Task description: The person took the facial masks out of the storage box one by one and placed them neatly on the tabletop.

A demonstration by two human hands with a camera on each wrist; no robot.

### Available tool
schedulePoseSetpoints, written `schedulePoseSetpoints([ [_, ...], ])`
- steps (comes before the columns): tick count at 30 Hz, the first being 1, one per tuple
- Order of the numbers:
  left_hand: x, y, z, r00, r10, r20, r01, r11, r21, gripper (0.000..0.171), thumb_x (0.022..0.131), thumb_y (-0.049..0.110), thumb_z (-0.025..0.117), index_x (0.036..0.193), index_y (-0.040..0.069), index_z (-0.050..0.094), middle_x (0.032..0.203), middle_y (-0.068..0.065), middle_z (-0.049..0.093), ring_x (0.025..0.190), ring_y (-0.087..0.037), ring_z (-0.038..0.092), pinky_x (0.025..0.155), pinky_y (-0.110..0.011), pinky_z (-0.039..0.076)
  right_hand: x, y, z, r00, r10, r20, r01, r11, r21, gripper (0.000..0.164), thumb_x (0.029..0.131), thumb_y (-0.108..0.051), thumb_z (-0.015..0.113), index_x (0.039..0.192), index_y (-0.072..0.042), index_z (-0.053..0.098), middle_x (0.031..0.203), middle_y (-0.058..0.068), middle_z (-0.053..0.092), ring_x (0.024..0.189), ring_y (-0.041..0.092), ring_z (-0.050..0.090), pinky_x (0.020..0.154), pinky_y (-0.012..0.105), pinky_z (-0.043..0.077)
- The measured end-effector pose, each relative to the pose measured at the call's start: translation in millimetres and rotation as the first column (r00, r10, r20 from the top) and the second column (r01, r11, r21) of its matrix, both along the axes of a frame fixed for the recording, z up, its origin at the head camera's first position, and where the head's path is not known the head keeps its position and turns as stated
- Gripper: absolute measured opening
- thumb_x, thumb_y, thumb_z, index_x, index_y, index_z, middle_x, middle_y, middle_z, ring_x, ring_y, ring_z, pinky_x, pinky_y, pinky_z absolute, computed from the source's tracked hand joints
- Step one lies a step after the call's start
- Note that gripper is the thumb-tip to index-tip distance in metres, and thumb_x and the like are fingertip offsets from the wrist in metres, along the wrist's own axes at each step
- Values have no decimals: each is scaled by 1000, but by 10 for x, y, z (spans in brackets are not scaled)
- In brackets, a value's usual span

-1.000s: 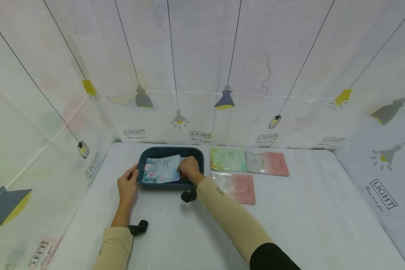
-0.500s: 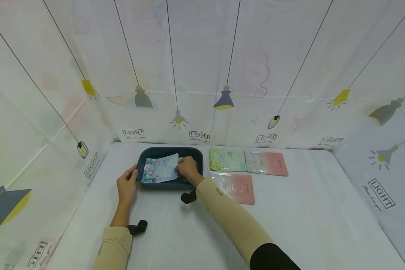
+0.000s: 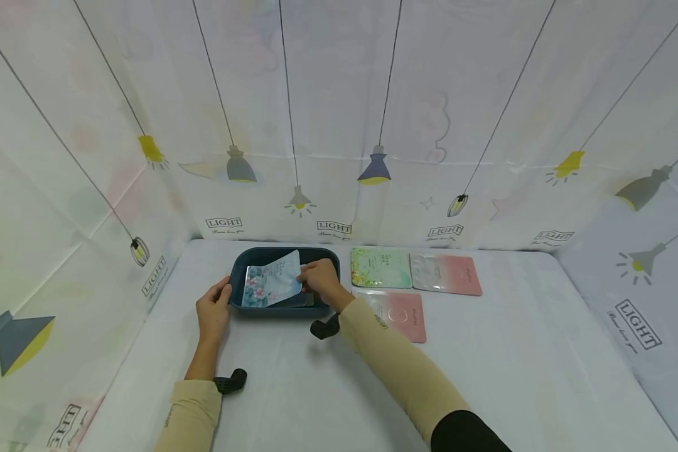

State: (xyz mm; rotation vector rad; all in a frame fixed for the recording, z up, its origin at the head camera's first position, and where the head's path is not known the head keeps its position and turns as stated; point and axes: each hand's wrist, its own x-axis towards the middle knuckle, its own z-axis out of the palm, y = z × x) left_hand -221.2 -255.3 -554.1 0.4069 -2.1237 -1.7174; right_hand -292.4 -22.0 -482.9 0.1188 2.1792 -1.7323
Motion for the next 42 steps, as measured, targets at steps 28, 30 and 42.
schedulePoseSetpoints([
  [28, -6, 21, -3, 1000, 12, 8, -11, 1000, -19, 39, 102, 28, 51, 132, 4, 59, 137, -11, 60, 121, -15, 55, 82, 1, 41, 25, 431, 227, 1000, -9, 15, 10, 998, -67, 24, 87, -2, 68, 111, 3, 67, 105, 15, 68, 67, 14, 63, 73, 30, 60],
  [30, -3, 21, -9, 1000, 6, 15, -6, 1000, -21, 40, 102, 29, 50, 133, 4, 59, 138, -11, 59, 124, -20, 54, 82, 1, 41, 34, 459, 242, 1000, -17, 12, 17, 997, -76, 25, 87, -1, 68, 111, 4, 67, 103, 15, 68, 66, 13, 63, 66, 24, 58],
  [42, 20, 37, 25, 1000, 9, 12, -9, 1000, -9, 40, 102, 28, 51, 133, 5, 59, 138, -13, 59, 123, -17, 54, 84, 1, 40, 56, 669, 338, 999, -44, 5, 44, 987, -153, 28, 85, 2, 67, 113, 6, 64, 98, 12, 67, 65, 11, 62, 60, 20, 55],
])
